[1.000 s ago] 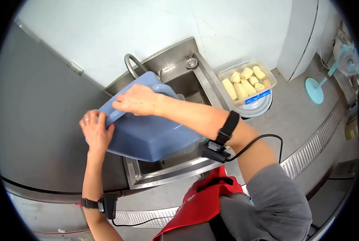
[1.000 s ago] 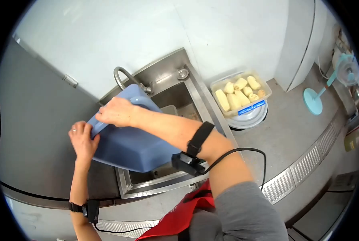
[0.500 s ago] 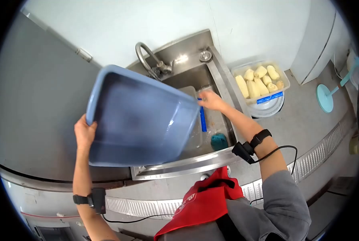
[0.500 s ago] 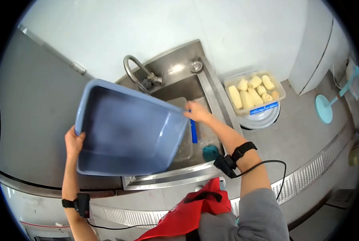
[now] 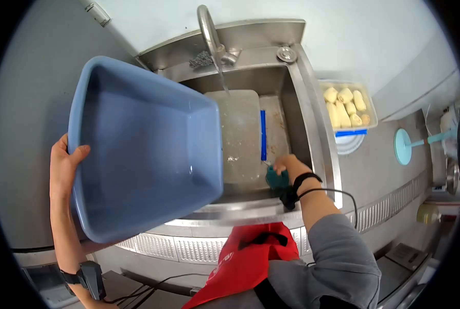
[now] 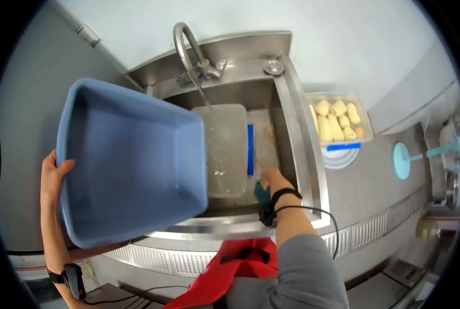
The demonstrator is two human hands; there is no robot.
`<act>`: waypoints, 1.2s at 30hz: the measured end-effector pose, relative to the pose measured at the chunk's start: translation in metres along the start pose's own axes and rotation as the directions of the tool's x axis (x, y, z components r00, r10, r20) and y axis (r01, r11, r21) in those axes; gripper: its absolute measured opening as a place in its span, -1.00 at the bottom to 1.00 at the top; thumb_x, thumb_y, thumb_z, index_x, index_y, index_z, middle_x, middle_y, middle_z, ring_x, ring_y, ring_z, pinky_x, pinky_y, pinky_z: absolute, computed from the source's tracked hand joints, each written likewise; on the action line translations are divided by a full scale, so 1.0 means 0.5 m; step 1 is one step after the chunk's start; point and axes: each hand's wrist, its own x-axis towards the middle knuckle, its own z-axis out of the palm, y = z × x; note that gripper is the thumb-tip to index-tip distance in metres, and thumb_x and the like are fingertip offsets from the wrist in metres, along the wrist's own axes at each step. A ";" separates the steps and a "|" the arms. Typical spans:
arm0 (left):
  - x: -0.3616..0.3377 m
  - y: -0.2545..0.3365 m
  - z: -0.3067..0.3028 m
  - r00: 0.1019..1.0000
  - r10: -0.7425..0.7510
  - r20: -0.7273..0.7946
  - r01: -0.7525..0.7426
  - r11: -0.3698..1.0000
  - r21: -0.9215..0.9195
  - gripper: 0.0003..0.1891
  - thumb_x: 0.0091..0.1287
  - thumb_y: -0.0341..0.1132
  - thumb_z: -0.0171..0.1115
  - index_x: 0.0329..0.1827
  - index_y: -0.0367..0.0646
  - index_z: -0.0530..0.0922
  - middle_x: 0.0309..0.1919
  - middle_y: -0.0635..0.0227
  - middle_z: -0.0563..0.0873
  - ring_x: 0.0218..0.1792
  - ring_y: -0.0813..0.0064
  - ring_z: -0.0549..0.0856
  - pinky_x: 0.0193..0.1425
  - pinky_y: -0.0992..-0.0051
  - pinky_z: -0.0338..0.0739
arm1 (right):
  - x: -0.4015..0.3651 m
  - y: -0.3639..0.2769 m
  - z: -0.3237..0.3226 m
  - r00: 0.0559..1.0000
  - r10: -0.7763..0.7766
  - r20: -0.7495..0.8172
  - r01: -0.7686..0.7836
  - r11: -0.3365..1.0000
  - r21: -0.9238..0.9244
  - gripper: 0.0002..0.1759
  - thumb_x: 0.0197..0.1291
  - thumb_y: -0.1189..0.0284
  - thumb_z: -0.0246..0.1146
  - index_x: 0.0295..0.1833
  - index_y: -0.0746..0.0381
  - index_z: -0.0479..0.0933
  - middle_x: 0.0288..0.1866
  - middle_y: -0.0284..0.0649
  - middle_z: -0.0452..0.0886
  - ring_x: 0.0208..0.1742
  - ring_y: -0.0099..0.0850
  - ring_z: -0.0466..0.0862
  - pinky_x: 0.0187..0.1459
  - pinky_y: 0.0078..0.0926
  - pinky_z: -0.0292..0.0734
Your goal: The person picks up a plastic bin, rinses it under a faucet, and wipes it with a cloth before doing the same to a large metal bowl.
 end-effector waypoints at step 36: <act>0.042 0.002 0.063 0.975 -0.220 0.004 0.220 0.974 0.061 -0.82 0.01 -0.53 0.12 -0.29 -0.35 0.50 -0.53 0.46 0.53 -0.49 0.69 0.46 -0.40 0.62 0.38 | 0.264 -0.205 -0.162 0.329 0.754 -0.568 0.650 0.255 0.716 -0.59 0.12 0.30 0.21 0.05 0.28 0.49 -0.07 -0.06 0.60 -0.02 -0.20 0.58 0.01 -0.27 0.46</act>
